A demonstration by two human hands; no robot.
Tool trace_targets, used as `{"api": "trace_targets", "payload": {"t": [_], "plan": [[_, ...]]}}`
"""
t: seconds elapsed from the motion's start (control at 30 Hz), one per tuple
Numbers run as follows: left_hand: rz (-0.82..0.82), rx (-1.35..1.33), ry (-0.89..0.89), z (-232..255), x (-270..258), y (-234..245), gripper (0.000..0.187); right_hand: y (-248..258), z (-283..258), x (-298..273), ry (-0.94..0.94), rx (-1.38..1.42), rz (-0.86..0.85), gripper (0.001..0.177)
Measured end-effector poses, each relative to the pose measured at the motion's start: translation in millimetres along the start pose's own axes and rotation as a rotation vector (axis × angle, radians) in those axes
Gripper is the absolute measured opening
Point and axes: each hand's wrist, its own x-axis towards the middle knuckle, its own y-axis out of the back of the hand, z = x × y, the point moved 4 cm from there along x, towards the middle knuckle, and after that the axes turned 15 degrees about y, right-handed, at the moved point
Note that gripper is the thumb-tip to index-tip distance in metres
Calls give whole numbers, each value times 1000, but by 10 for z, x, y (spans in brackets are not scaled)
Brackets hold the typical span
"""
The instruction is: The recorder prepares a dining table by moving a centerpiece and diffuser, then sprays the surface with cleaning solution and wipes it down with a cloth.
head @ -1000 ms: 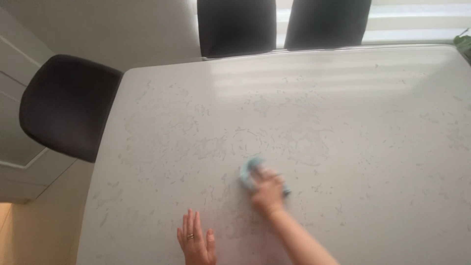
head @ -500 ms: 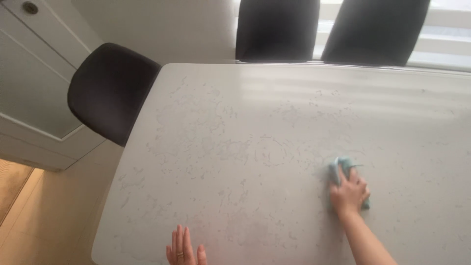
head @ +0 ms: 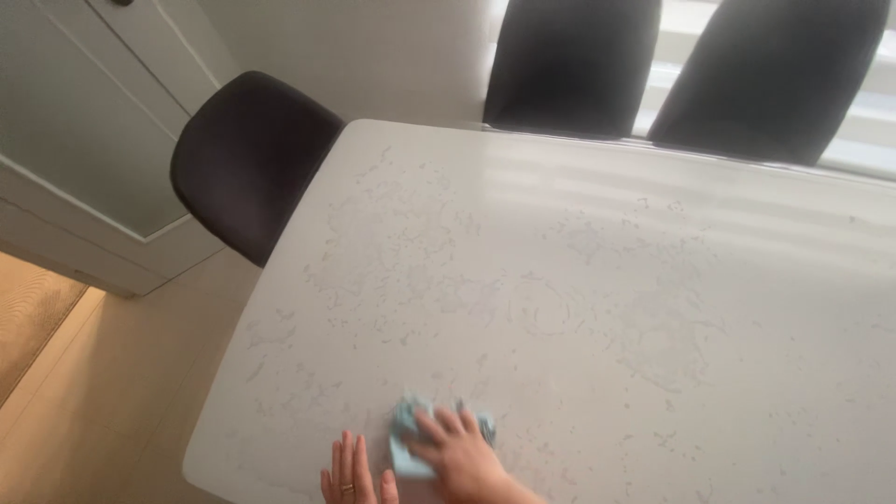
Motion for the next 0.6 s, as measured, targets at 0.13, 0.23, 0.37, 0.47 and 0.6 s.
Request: {"api": "trace_targets", "payload": {"t": [0.13,0.23,0.37,0.47,0.6], "plan": [[-159,20,71,121,226,174,65,-14,225,-661,-120,298,-580,59],[-130,-59,43,116,405,201,67,-23,1076,-1640,-823,826,429,33],[-230,-67,65,-1,611,91,62,601,2029,-2165,-888,-596,184,52],[-260,-71,47,-120,844,-31,62,602,2822,-2084,-1383,-491,165,64],[-248,-138,7,-252,1246,32,66,431,3116,-667,-1185,-667,224,59]]}}
